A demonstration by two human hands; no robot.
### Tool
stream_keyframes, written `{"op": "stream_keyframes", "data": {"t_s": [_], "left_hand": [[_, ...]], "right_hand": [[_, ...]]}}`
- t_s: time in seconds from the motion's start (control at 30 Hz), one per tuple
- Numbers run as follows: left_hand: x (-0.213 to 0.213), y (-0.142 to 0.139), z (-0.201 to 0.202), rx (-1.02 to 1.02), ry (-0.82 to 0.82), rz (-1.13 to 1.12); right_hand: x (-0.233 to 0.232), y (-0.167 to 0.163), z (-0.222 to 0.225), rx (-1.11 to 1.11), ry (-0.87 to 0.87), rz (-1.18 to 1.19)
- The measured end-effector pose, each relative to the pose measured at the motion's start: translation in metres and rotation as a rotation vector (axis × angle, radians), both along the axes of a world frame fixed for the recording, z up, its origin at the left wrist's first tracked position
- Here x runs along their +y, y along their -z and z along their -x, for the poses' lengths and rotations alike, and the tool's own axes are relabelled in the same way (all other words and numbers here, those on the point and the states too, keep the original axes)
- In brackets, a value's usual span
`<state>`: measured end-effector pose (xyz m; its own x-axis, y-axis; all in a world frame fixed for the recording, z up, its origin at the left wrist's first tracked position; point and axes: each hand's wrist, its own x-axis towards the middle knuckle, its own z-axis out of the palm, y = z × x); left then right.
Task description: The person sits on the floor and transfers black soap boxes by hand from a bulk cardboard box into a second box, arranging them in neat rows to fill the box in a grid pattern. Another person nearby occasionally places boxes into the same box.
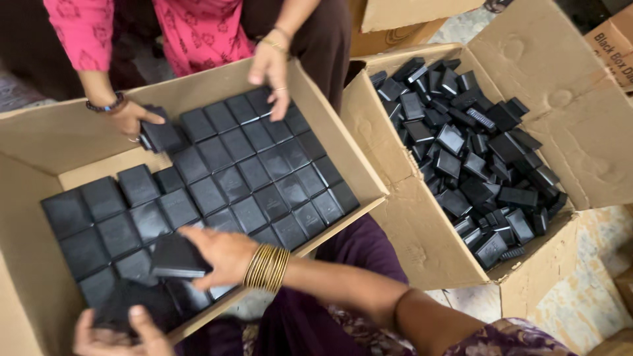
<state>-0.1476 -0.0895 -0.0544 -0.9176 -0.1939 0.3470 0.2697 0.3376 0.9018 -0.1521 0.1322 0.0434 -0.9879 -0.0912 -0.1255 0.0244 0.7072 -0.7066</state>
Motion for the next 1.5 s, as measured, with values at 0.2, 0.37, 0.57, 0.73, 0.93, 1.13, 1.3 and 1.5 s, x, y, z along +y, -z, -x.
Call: {"op": "stream_keyframes", "data": {"t_s": [0.2, 0.37, 0.57, 0.73, 0.93, 1.13, 1.3, 1.5], "left_hand": [[-0.043, -0.017, 0.023, -0.221, -0.207, 0.271], [-0.036, -0.015, 0.034, -0.128, -0.198, 0.333], [-0.043, -0.014, 0.04, -0.131, -0.311, 0.299], [-0.042, -0.021, 0.036, -0.159, -0.336, 0.224], [-0.045, -0.025, 0.038, -0.137, -0.35, 0.215], [-0.045, -0.018, 0.038, -0.141, -0.35, 0.212], [-0.044, -0.021, 0.039, -0.123, -0.352, 0.225], [-0.043, -0.016, 0.038, -0.15, -0.37, 0.225]], "right_hand": [[0.017, 0.039, 0.042, -0.067, 0.098, 0.043], [0.022, 0.056, 0.084, 0.066, 0.142, 0.001], [0.041, 0.065, 0.133, 0.081, 0.245, -0.264], [0.044, 0.087, 0.188, 0.044, 0.217, -0.283], [0.011, 0.108, 0.244, 0.065, 0.266, -0.445], [0.019, 0.107, 0.254, -0.083, 0.326, -0.468], [0.027, 0.116, 0.247, -0.026, 0.46, -0.502], [0.022, 0.123, 0.239, -0.201, 0.28, -0.593]]}}
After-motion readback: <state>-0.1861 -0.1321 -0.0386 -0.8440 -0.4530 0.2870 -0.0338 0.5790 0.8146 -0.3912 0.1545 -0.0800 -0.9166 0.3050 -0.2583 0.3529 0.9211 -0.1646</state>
